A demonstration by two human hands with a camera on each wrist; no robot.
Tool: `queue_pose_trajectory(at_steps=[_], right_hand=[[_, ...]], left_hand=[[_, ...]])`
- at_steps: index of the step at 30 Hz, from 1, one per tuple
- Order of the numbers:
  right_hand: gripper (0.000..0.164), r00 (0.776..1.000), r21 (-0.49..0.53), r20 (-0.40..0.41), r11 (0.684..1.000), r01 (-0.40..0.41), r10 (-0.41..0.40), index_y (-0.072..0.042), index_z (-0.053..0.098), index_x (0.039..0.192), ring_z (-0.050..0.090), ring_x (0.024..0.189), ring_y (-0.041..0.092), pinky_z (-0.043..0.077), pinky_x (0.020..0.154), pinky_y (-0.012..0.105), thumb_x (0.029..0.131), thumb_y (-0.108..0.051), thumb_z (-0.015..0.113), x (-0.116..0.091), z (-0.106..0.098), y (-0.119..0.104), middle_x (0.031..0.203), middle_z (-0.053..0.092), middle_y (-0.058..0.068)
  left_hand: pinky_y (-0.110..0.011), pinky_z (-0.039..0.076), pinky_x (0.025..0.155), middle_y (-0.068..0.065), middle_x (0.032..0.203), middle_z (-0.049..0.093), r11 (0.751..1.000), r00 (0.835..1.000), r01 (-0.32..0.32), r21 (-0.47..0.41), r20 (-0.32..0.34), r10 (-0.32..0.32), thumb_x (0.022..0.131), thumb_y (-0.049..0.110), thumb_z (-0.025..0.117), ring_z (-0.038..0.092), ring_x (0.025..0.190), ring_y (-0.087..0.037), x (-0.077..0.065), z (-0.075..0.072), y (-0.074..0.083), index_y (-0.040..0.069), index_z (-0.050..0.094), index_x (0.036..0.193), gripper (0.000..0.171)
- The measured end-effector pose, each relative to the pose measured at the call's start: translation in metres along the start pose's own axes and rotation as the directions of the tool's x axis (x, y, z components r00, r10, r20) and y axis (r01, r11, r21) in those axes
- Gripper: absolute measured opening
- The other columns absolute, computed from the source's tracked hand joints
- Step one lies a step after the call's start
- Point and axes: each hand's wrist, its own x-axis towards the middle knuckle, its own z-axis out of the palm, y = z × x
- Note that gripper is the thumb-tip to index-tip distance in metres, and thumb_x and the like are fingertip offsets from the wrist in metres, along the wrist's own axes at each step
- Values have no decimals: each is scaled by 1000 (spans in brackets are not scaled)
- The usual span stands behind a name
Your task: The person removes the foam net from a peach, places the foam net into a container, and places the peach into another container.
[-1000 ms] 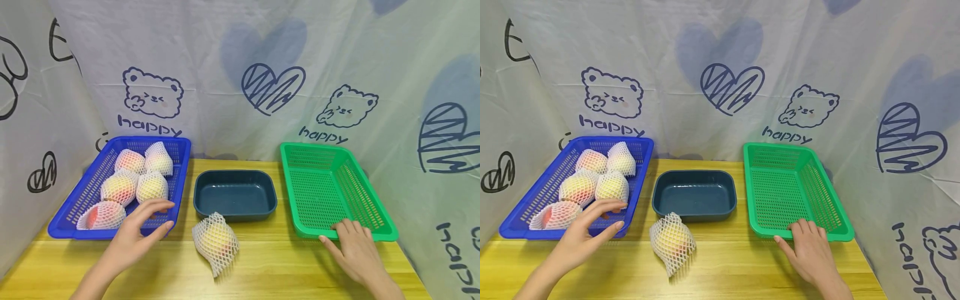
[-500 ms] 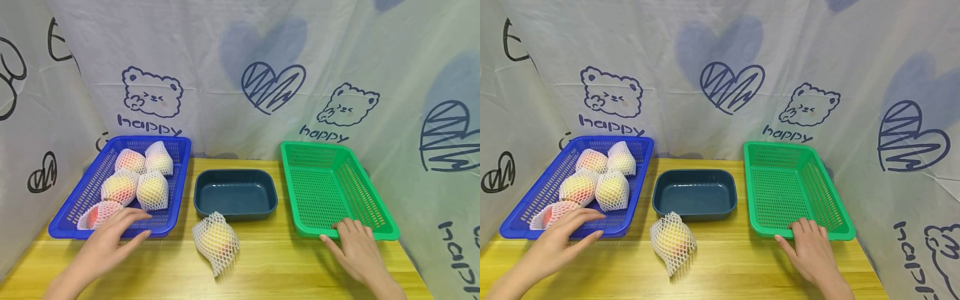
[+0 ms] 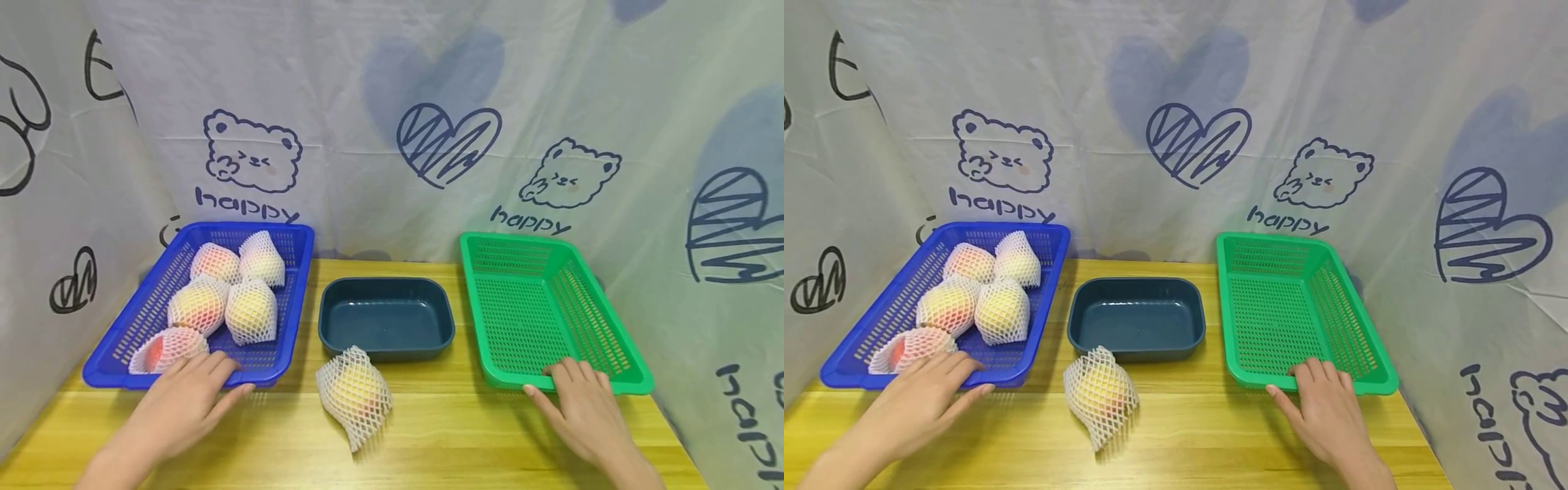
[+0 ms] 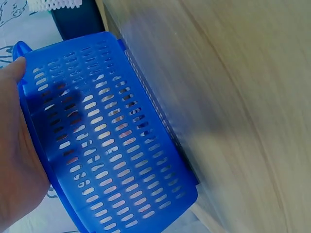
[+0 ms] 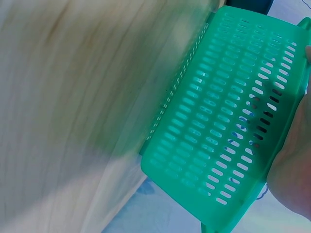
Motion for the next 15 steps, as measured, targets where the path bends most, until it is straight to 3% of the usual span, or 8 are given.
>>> queue_pose_trajectory(at_steps=[6, 15], right_hand=[[42, 1000, 19, -2, 1000, -6, 6, -4, 67, 112, 57, 103, 33, 41, 85, 53, 101, -44, 65, 0, 0, -1, 109, 65, 9], [44, 999, 94, -41, 996, -7, 11, -3, 65, 121, 57, 110, 33, 38, 88, 53, 99, -41, 69, 2, -1, -1, 116, 66, 9]], left_hand=[[-48, 49, 79, 4, 88, 54, 999, 999, -18, 51, -46, 20, 98, 45, 67, 56, 81, -22, 1, 3, 1, 18, 56, 89, 31], [-43, 44, 72, 5, 83, 44, 999, 997, -16, 52, -71, 20, 98, 46, 66, 42, 76, -17, 1, 6, 1, 18, 52, 84, 34]])
